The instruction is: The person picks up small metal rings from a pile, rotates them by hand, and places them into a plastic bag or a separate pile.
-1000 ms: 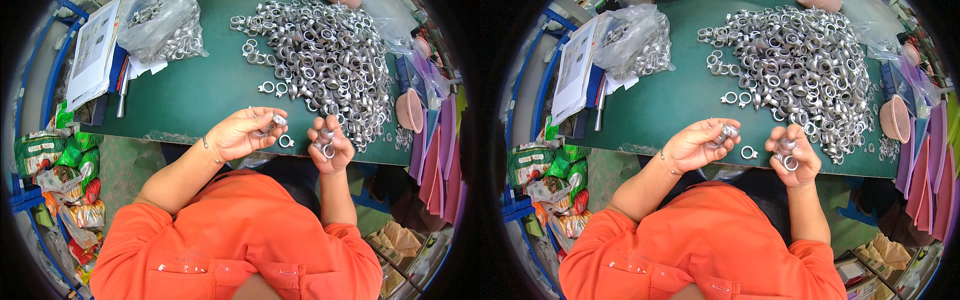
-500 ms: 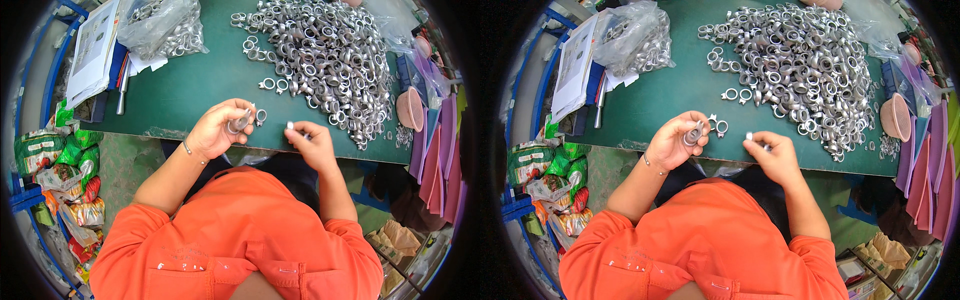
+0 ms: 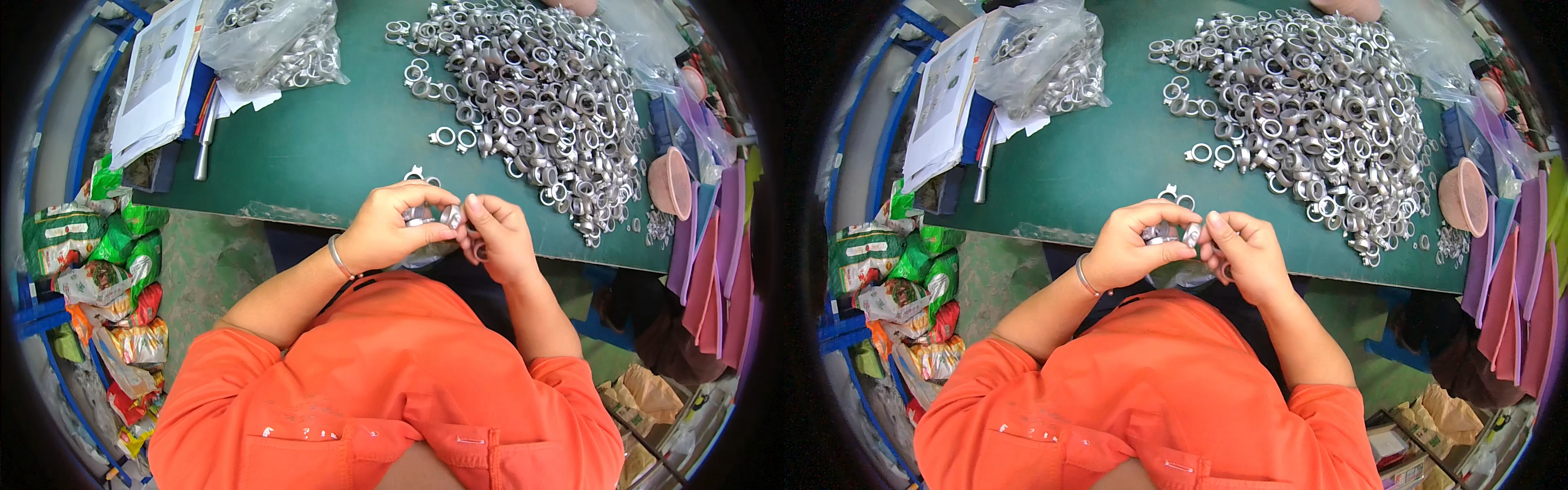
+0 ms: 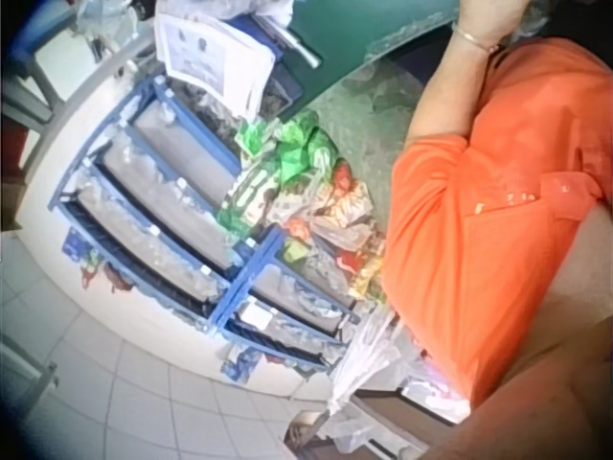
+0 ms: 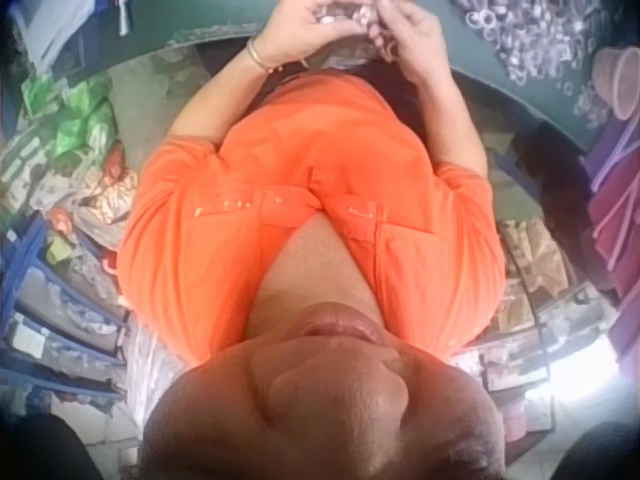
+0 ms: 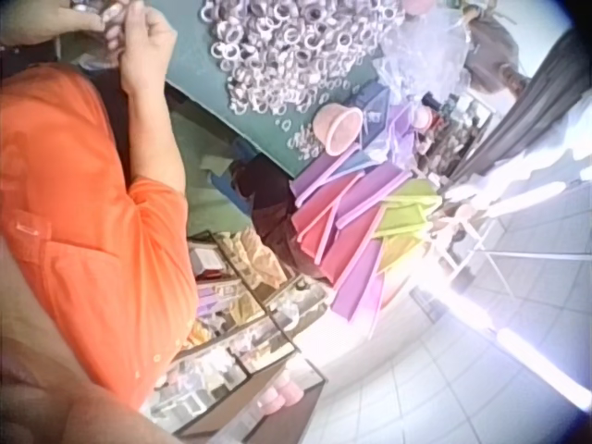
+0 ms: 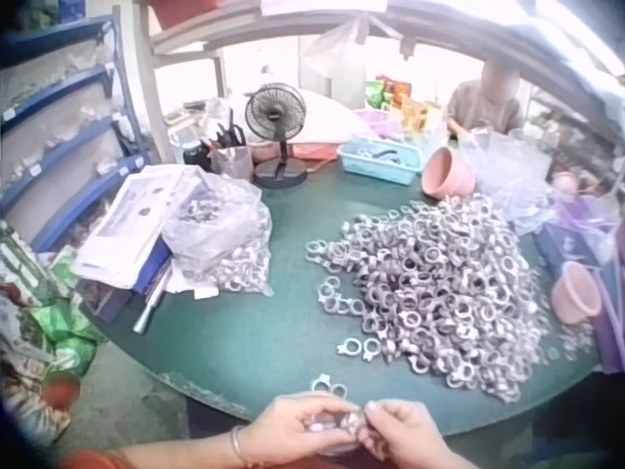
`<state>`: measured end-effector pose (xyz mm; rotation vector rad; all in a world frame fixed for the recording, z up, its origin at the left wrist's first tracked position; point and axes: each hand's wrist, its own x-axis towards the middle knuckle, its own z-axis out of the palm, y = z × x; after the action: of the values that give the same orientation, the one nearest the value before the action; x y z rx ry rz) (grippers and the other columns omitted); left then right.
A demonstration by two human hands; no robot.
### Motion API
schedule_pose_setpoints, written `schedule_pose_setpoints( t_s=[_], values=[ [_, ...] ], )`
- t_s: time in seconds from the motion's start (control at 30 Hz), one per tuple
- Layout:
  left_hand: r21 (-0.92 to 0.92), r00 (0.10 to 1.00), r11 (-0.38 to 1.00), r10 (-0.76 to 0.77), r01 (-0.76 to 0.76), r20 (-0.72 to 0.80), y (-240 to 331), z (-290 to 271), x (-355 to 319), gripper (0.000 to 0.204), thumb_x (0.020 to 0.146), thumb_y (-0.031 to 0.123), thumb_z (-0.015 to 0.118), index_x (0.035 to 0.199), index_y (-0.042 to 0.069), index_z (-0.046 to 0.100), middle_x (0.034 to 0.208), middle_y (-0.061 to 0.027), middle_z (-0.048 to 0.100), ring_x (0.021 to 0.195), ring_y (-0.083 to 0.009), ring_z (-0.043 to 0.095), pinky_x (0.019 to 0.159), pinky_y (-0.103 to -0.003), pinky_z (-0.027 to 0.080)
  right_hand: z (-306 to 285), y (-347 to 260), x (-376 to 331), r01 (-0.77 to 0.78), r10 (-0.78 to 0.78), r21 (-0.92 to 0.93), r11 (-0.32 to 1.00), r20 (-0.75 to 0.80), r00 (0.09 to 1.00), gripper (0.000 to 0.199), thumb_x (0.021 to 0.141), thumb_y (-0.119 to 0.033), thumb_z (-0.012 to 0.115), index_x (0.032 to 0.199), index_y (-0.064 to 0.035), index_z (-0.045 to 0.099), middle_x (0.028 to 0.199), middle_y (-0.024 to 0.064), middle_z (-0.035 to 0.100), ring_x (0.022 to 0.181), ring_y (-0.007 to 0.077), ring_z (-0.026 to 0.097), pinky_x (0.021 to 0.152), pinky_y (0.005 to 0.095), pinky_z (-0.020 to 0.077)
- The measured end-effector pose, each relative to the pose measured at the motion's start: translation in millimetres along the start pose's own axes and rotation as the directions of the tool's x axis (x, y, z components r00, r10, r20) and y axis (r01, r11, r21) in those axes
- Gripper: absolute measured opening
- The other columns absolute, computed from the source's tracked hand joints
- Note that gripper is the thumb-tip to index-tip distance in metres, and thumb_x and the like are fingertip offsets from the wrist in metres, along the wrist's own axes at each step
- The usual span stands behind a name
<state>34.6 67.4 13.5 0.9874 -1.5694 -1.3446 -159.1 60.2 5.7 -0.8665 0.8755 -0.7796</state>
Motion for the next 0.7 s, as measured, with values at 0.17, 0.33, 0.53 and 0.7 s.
schedule_pose_setpoints(
  t_s=[0.17,0.33,0.53,0.7],
  values=[
    [-0.392,0.974,0.904,-0.214,0.17,-0.072,-3,-7,-11,0.026,0.079,0.004,0.067,0.103,0.0,0.061,0.09,-0.0053,0.065,0.059,-0.0042,0.052,0.049,-0.016,0.04,23,-7,25,0.35,-0.487,-0.895,0.276,0.184,0.854,0.029,0.078,-0.015,0.065,0.105,-0.0064,0.059,0.077,0.0095,0.057,0.073,0.0236,0.059,0.061,0.0343,0.0481],
    [-0.492,0.963,0.844,-0.266,0.212,-0.042,-6,-10,-16,0.022,0.082,0.006,0.063,0.103,0.0,0.06,0.086,-0.0094,0.065,0.057,-0.0061,0.051,0.045,-0.018,0.038,24,0,28,0.28,-0.473,-0.96,-0.014,0.253,0.844,0.032,0.072,-0.016,0.068,0.101,-0.0071,0.058,0.08,0.0086,0.055,0.077,0.0281,0.058,0.062,0.0387,0.0484],
    [-0.827,0.969,0.543,-0.248,0.148,0.011,-16,-28,-23,0.02,0.087,0.017,0.052,0.103,0.004,0.053,0.087,-0.0177,0.061,0.059,-0.013,0.053,0.042,-0.02,0.04,-5,-15,16,0.2,-0.429,-0.892,0.405,0.008,0.903,0.025,0.079,-0.006,0.063,0.104,-0.0046,0.061,0.075,0.0111,0.056,0.065,0.0261,0.056,0.061,0.0332,0.0458],
    [-0.843,0.955,0.489,-0.285,0.222,0.086,-23,-39,-28,0.01,0.086,0.011,0.052,0.093,0.003,0.051,0.075,-0.0118,0.055,0.057,-0.012,0.051,0.037,-0.02,0.036,-13,-26,16,0.346,-0.493,-0.906,0.243,0.192,0.848,0.034,0.074,0.007,0.056,0.103,-0.0086,0.063,0.089,0.0098,0.058,0.074,0.0274,0.058,0.066,0.0338,0.0474]
  ],
)
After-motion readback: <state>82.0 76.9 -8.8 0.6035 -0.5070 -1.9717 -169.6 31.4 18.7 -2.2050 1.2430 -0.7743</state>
